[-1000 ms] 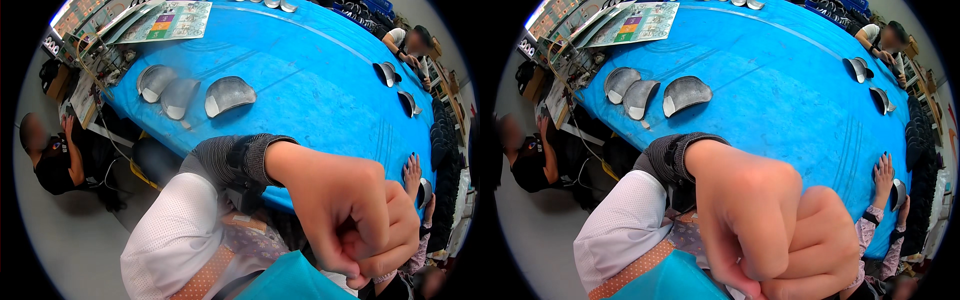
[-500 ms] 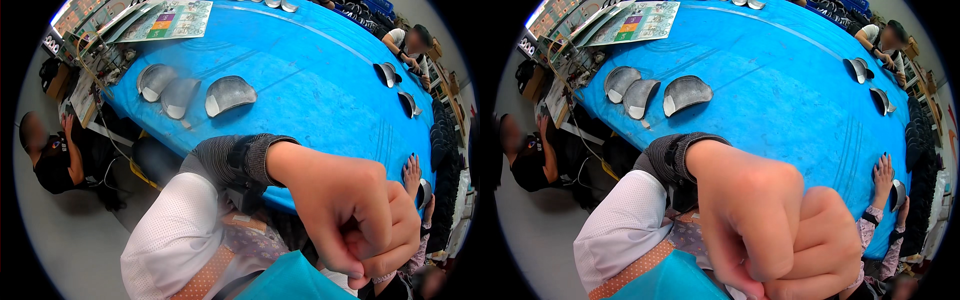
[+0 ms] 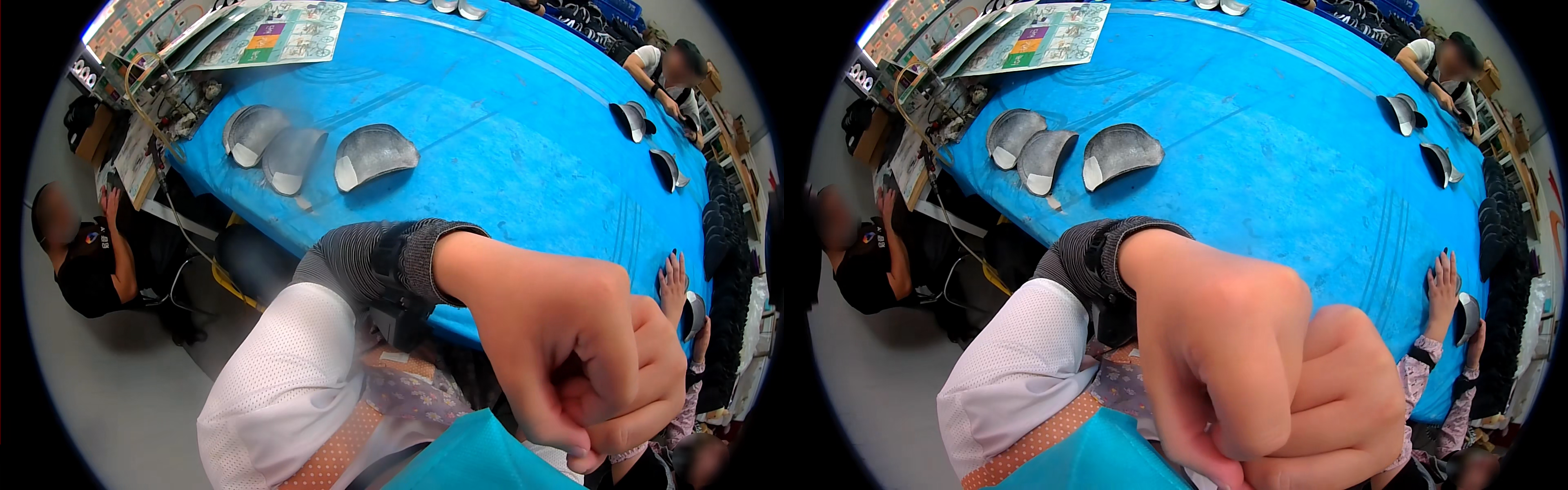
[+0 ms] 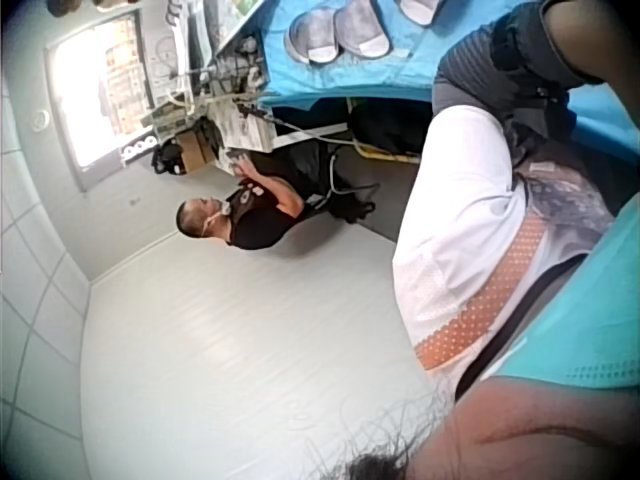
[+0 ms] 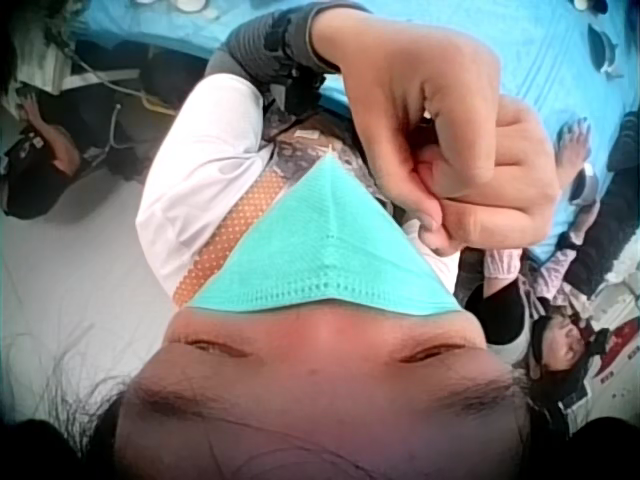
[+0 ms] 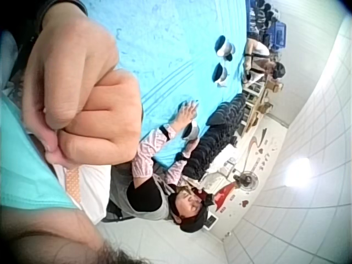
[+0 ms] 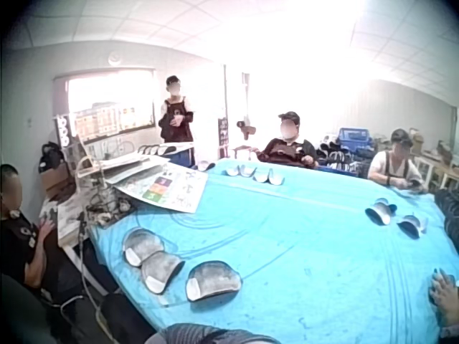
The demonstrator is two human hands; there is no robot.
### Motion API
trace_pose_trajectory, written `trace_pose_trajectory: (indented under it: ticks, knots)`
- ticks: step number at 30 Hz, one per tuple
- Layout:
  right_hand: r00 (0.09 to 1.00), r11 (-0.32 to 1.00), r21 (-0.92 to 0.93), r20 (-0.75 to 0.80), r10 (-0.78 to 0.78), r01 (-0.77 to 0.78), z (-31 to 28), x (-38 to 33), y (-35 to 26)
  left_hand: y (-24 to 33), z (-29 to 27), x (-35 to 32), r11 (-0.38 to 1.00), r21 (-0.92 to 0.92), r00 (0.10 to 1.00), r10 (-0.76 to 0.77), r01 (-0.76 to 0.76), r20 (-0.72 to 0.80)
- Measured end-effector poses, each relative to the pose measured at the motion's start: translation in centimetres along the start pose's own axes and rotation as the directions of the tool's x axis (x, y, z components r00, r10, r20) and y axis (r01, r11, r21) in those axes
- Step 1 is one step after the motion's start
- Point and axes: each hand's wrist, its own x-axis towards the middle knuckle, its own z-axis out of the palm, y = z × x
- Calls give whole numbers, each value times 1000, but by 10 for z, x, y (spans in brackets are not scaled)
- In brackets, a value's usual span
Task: Inspecting and sorting semi-circular shoe components on a production table.
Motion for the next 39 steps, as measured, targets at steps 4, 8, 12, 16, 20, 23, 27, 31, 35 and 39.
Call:
trace_pose_trajectory:
  ticks: [4,8,12,16,20,23,27,31,35,39]
  knots:
    - [1000,1000,15,-12,8,-7,1,0,1,2,1,4,1000,-5,1000,-2,2,4]
    - [1000,1000,19,-6,-8,8,2,-2,2,1,2,4,1000,-17,1000,8,-7,17]
    - [997,997,7,24,-73,73,2,-4,3,-9,6,3,994,-77,996,82,-80,25]
    - [992,993,9,38,-118,117,2,-3,1,-22,13,8,977,-123,984,177,-174,13]
    - [994,995,37,-45,99,-97,5,3,-6,-8,10,10,976,-112,982,190,-187,17]
    - [985,988,55,-83,149,-145,5,3,-8,17,3,6,954,292,986,-106,64,129]
    - [983,985,93,-97,156,-147,5,2,-7,23,2,5,898,376,952,-287,229,105]
    - [976,974,136,-93,196,-183,7,3,-6,13,2,5,981,158,990,-124,113,60]
    - [981,983,105,-108,159,-148,9,3,-1,1,5,5,1000,10,1000,2,-2,23]
    - [988,985,-76,-26,-155,153,6,4,5,-11,8,6,991,-71,994,111,-110,10]
